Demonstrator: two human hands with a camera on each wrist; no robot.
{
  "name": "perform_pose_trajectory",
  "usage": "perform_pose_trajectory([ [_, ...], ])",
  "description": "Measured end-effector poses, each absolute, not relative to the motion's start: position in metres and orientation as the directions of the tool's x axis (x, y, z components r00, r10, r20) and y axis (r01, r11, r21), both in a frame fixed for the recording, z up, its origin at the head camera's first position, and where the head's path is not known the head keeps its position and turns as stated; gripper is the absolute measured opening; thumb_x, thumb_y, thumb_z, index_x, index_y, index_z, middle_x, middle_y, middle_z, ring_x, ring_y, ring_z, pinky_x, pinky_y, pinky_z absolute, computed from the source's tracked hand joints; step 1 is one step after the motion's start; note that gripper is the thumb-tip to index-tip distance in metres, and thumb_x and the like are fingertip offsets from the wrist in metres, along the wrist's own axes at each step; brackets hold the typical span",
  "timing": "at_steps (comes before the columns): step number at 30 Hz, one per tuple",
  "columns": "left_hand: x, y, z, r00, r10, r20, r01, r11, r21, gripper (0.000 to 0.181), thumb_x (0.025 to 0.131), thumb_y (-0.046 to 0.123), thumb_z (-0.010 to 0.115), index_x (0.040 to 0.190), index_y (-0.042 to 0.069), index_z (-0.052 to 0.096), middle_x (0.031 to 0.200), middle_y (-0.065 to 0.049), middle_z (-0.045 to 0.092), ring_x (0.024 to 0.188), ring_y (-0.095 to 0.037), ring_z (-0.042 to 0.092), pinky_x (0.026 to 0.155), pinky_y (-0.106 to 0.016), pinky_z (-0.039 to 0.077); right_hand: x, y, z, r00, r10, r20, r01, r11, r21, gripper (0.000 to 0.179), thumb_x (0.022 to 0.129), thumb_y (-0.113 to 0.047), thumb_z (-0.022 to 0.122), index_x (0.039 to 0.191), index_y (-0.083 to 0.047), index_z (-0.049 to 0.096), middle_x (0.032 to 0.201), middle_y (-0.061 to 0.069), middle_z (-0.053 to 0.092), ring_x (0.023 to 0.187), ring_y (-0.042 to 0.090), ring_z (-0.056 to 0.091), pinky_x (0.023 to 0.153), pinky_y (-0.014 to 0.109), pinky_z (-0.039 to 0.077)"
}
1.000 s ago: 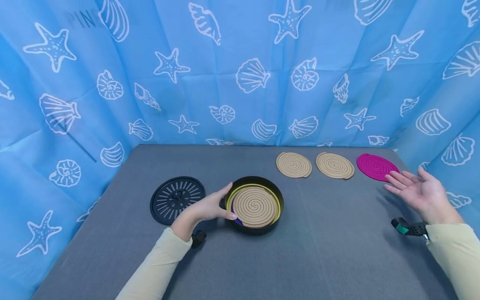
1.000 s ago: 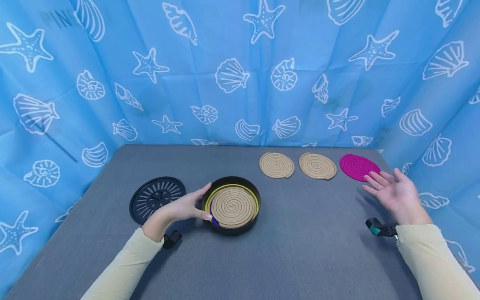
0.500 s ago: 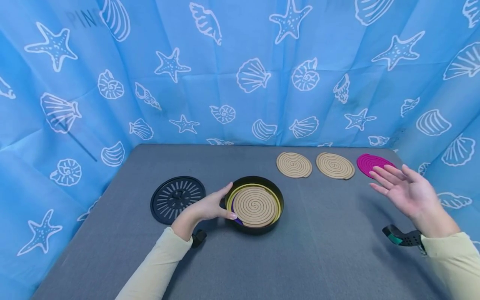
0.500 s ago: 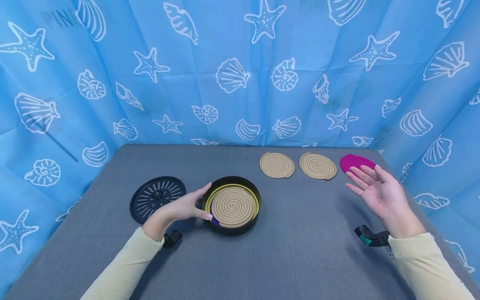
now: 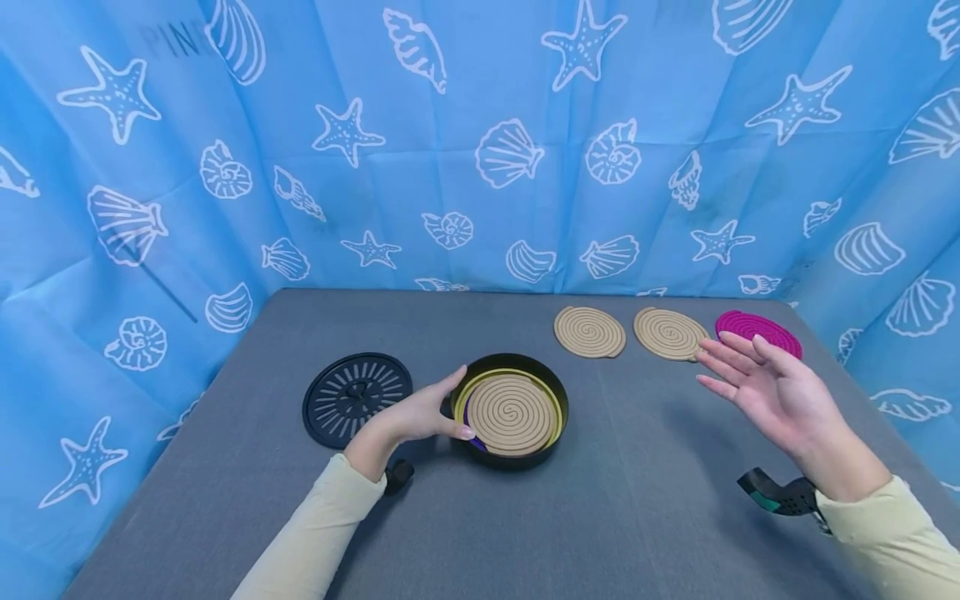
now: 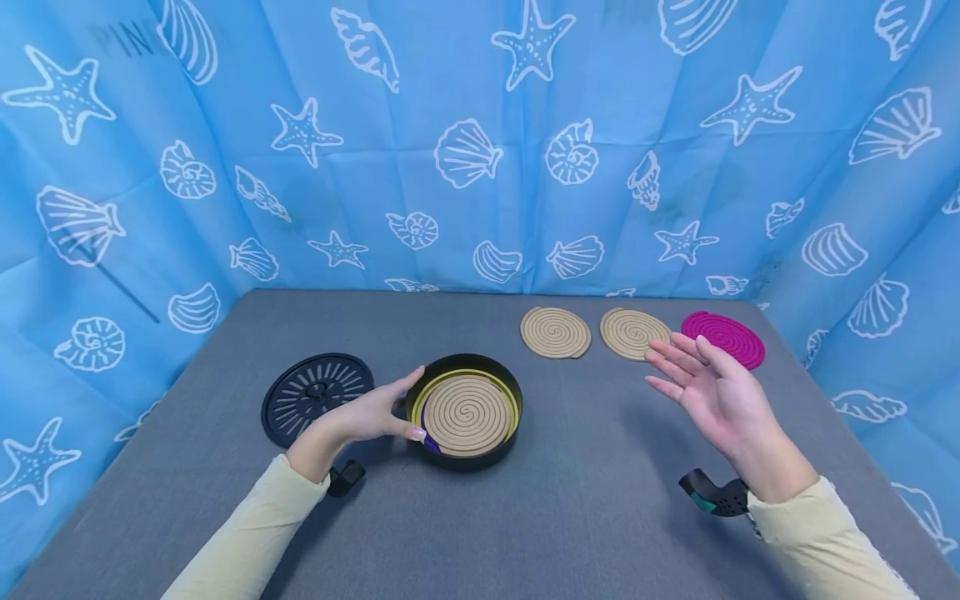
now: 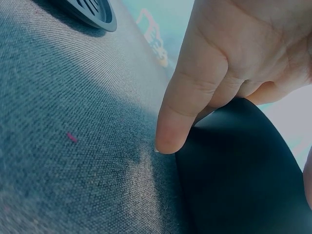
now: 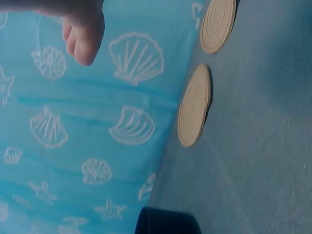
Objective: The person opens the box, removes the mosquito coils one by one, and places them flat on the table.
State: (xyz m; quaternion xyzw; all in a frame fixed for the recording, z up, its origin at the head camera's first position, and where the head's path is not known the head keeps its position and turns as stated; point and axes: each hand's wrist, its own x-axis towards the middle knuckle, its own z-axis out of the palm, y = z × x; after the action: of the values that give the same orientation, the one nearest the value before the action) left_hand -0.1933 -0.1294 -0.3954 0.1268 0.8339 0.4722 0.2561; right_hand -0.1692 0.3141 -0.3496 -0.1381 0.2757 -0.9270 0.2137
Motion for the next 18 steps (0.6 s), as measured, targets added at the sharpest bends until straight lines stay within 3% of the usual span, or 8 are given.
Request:
perform_pose_trajectory([
  [18,-0.194,-0.129,-0.396,-0.837,0.447,-0.316,-0.030,0.539,0.841,0.098,0.084,0.016,0.077,0.157,0.013,0.012,0.161,-0.014,0.014,0.146,-0.033,0.012,0.116,-0.053,0.015,-0.158,0.256,-0.347,-0.877,-0.463,0.131,0.122,-0.476,-0.871,0.038,0.108,-0.011,0.024,0.121,-0.008,0.060,0.123,0.009,0.064,0.116,0.021,0.060,0.093,0.034,0.051],
])
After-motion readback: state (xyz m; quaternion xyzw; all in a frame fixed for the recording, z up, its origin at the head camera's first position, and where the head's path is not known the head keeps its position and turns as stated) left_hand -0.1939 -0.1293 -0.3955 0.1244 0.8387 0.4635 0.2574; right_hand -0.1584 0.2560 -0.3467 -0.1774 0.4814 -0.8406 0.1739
